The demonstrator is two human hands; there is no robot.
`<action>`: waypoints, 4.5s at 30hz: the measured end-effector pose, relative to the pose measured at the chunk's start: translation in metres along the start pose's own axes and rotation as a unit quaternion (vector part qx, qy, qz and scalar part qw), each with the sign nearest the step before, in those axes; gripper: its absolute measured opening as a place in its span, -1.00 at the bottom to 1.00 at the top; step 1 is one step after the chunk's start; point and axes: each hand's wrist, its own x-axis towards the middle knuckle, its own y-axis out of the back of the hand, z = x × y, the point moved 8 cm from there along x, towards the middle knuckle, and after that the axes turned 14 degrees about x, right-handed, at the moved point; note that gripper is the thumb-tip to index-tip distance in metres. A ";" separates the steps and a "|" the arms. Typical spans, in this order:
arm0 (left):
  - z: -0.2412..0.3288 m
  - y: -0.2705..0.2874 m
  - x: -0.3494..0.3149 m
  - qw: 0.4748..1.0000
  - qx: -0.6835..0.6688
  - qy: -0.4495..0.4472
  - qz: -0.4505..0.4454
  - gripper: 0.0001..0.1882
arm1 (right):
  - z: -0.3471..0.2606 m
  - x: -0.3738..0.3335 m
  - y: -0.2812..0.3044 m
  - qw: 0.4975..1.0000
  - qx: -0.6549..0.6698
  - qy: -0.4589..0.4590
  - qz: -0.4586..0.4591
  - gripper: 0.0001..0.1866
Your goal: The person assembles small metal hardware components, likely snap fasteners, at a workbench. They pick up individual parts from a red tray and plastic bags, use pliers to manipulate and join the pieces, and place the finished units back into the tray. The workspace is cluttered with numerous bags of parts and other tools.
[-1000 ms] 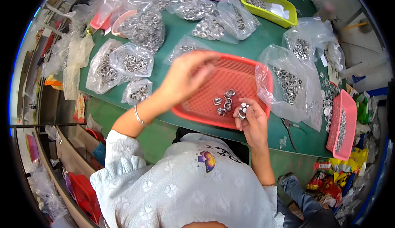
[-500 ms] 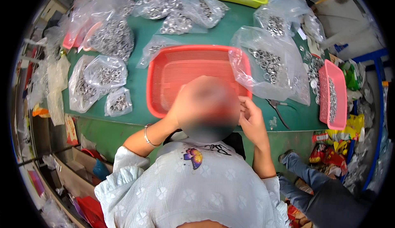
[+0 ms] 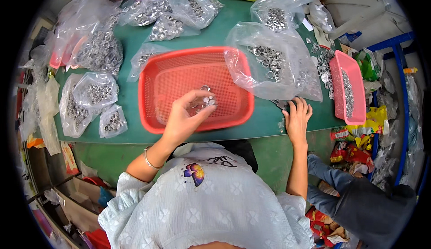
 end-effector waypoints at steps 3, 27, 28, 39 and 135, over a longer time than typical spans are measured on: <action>0.000 -0.006 -0.003 1.000 -0.030 0.006 0.000 -0.75 | 0.001 -0.004 0.001 0.999 0.003 0.032 0.010 -0.63; 0.006 -0.019 0.001 0.996 -0.060 -0.020 0.062 -0.67 | -0.119 -0.009 0.022 0.868 0.486 -0.103 -0.018 -0.62; 0.008 -0.018 -0.001 0.996 -0.055 -0.003 0.066 -0.67 | -0.123 -0.008 0.019 0.857 0.504 -0.108 -0.024 -0.60; 0.012 -0.030 0.000 0.992 -0.117 -0.040 -0.004 -0.65 | -0.143 -0.002 0.019 0.891 0.443 -0.078 -0.059 -0.57; 0.018 -0.050 -0.002 0.987 -0.013 -0.125 -0.099 -0.67 | -0.165 0.026 0.031 0.980 0.132 0.130 0.075 -0.77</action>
